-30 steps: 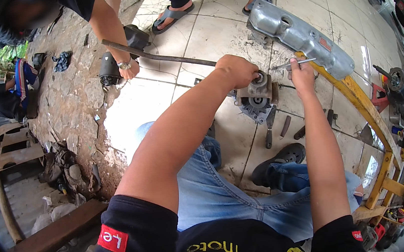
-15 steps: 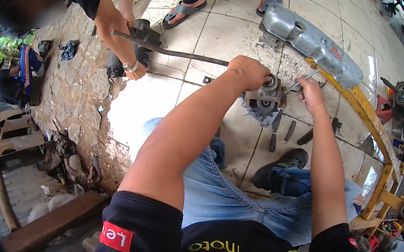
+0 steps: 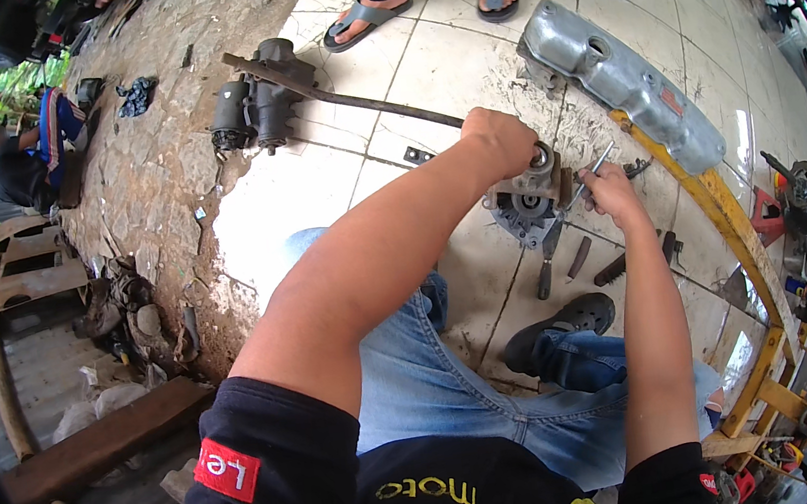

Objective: The person sits on the floor and uses a wrench and a screwdriver to disassemble a small engine component, removing bolts and separating parts.

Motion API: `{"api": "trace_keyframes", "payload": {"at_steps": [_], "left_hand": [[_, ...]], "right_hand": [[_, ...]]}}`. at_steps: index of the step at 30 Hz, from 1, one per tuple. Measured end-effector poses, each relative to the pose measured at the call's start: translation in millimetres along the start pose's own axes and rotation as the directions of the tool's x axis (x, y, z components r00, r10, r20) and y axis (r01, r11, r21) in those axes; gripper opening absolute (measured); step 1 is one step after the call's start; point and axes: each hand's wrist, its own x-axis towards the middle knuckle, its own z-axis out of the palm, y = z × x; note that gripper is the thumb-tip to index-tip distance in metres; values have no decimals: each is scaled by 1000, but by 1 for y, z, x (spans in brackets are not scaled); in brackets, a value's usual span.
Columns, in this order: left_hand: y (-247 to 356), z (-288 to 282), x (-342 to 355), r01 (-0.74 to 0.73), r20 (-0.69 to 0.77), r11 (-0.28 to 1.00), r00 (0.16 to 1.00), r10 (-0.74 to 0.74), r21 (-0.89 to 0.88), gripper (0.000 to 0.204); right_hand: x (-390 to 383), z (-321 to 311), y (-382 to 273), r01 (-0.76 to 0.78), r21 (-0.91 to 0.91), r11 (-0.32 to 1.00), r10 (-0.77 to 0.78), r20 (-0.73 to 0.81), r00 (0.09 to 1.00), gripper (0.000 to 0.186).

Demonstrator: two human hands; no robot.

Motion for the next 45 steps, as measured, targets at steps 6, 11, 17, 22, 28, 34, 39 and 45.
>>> {"api": "trace_keyframes", "payload": {"at_steps": [6,11,17,22,28,34,39,45], "left_hand": [[-1,-8,4,-37,-9,999,999,37,-27,35],[-6,-4,3,-41,-18,999,999,40,-36,35],[0,-11,1,-14,28,1000,1000,14,12,34],[-1,-10,4,-35,27,999,999,35,22,34],[-1,-11,5,-43,43,999,998,43,-3,36],[-4,-28,-6,42,148,999,988,-37,-28,47],[-29,-34,-3,-76,202,992,975,96,-101,45],[-36,-21,6,-209,116,976,970,214,-53,39]], "right_hand": [[26,-3,22,316,106,943,-204,-568,797,25],[18,-4,15,77,11,997,-74,-199,977,26],[8,9,-10,228,-74,971,-230,-556,798,31],[8,6,-7,179,-331,927,-286,-311,906,25],[14,5,-14,333,-200,922,-388,-526,757,29],[-59,-29,-42,181,-56,982,-188,-185,965,24],[-119,17,-37,512,-62,857,-515,-66,854,23],[-93,63,-33,486,81,870,-476,-119,871,23]]}}
